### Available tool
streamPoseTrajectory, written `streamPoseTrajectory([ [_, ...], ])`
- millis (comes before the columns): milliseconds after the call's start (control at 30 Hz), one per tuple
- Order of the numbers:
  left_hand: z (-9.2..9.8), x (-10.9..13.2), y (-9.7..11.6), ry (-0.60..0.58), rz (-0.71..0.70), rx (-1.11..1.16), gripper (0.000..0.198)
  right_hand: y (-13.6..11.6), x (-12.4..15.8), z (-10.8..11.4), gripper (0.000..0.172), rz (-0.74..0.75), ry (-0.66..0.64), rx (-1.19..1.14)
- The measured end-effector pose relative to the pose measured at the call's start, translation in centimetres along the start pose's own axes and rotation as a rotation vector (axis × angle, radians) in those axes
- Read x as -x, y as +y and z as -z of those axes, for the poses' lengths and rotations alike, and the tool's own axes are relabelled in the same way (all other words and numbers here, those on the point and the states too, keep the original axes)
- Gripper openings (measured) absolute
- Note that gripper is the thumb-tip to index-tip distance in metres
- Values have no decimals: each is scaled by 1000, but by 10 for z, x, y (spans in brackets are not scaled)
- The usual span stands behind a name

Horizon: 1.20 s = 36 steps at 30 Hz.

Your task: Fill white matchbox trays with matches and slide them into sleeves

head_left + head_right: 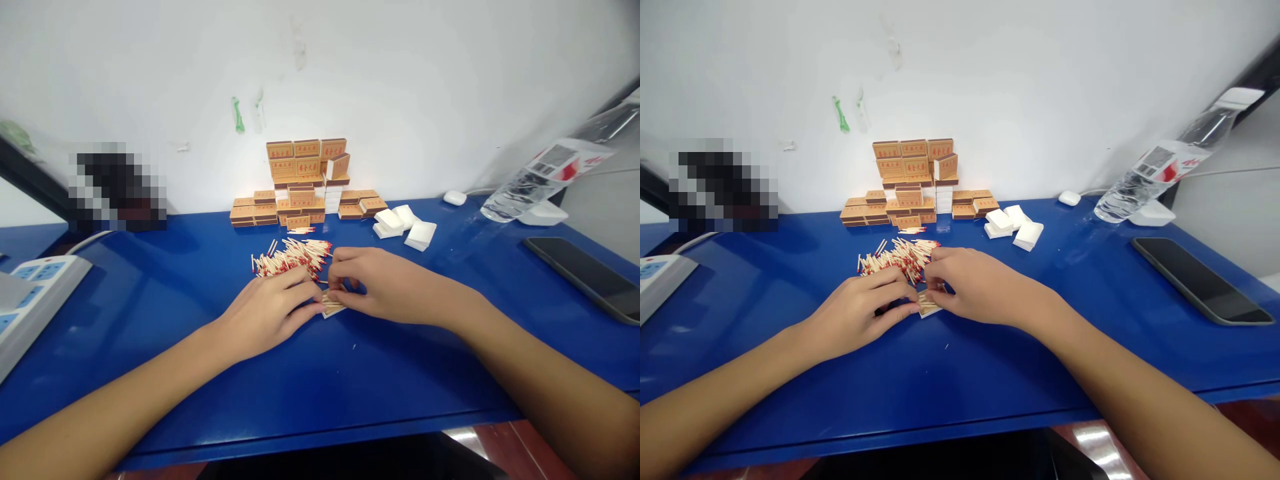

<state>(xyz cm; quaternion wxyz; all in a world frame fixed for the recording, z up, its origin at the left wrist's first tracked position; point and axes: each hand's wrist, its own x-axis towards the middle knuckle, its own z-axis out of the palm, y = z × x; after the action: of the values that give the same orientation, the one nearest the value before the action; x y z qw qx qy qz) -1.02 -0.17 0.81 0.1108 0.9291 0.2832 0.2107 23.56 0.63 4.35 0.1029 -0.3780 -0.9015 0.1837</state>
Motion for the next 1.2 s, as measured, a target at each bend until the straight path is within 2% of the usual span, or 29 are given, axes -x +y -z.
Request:
streamPoseTrajectory([
  [400, 1, 2, 3, -9, -16, 14, 19, 5, 0, -2, 7, 18, 34, 26],
  [633, 2, 1, 5, -11, -8, 9, 20, 4, -1, -3, 10, 33, 28, 15],
  [1000, 0, 1, 4, 25, -3, -155, 26, 3, 0, -4, 10, 8, 27, 27],
  [1200, -1, 2, 2, 18, -7, -170, 25, 2, 1, -4, 10, 55, 22, -9],
])
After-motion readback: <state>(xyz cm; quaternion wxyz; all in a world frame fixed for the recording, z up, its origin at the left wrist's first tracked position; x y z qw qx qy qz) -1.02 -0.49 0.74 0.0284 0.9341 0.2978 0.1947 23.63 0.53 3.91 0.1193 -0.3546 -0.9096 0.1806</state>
